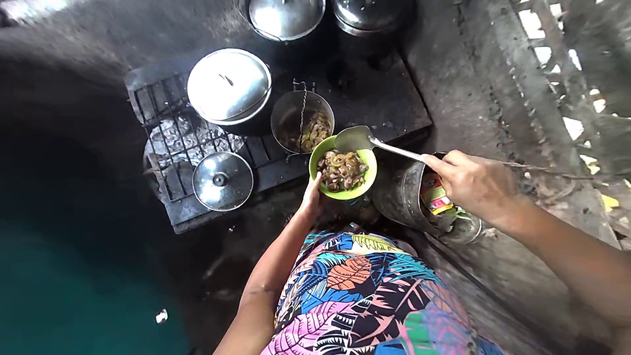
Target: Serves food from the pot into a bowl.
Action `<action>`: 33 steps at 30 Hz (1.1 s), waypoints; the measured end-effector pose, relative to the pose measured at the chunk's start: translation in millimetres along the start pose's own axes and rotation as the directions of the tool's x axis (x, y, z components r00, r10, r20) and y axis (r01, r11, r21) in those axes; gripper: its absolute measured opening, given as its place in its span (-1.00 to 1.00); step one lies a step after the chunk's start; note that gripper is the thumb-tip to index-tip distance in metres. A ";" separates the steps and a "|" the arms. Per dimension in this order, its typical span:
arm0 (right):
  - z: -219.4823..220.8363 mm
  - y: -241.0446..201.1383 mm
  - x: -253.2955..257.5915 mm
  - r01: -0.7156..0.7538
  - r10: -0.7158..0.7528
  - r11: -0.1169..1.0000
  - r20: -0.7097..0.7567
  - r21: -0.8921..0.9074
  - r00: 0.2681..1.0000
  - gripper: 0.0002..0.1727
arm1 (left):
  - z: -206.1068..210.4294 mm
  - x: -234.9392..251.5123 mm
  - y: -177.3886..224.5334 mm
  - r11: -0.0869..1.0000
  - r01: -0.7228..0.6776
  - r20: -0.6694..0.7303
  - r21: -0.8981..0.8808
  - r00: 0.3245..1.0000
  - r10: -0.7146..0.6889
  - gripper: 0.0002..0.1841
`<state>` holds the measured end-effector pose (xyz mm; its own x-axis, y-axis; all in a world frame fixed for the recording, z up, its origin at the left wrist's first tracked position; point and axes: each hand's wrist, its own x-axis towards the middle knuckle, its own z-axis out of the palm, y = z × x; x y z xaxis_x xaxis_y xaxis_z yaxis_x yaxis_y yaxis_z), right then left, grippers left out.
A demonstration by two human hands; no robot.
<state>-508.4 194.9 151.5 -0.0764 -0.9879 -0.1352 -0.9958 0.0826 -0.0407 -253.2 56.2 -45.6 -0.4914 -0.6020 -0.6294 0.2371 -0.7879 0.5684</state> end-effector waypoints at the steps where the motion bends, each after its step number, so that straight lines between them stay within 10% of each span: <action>1: 1.7 1.1 -0.8 0.007 -0.007 1.000 -0.020 0.011 1.000 -0.49 | -0.9 -1.2 1.3 1.000 0.003 -0.015 0.009 1.000 -0.003 -0.50; 5: -4.4 9.0 13.9 -0.275 0.165 0.879 0.292 0.390 0.942 -0.58 | -10.4 -8.4 6.6 0.998 -0.007 -0.022 0.056 1.000 0.008 -0.50; 9: 0.7 16.5 52.2 -0.652 0.217 0.442 0.631 0.617 0.745 -0.57 | -30.6 -24.5 11.5 0.996 -0.011 -0.019 0.094 1.000 0.013 -0.51; 16: 8.5 -16.5 129.2 -0.206 0.172 0.976 0.347 0.063 0.922 -0.45 | -83.2 -88.2 25.2 0.996 -0.049 -0.219 -0.071 0.975 0.032 -0.56; 25: -6.5 -104.2 195.0 0.082 0.110 0.944 0.538 -0.320 0.836 -0.67 | -154.0 -144.0 49.0 0.975 -0.214 -0.498 -0.066 0.853 0.153 -0.57; 33: 61.2 -102.2 211.9 -0.076 0.190 0.961 0.439 -0.264 0.878 -0.52 | -160.1 -152.1 73.7 0.944 -0.311 -0.491 -0.110 0.843 0.221 -0.58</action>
<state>-419.6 -14.8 66.4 -0.2338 -0.7939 -0.5613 -0.9651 0.1197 0.2328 -26.8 68.9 7.3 0.0496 -0.7450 -0.6652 0.4692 -0.5706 0.6740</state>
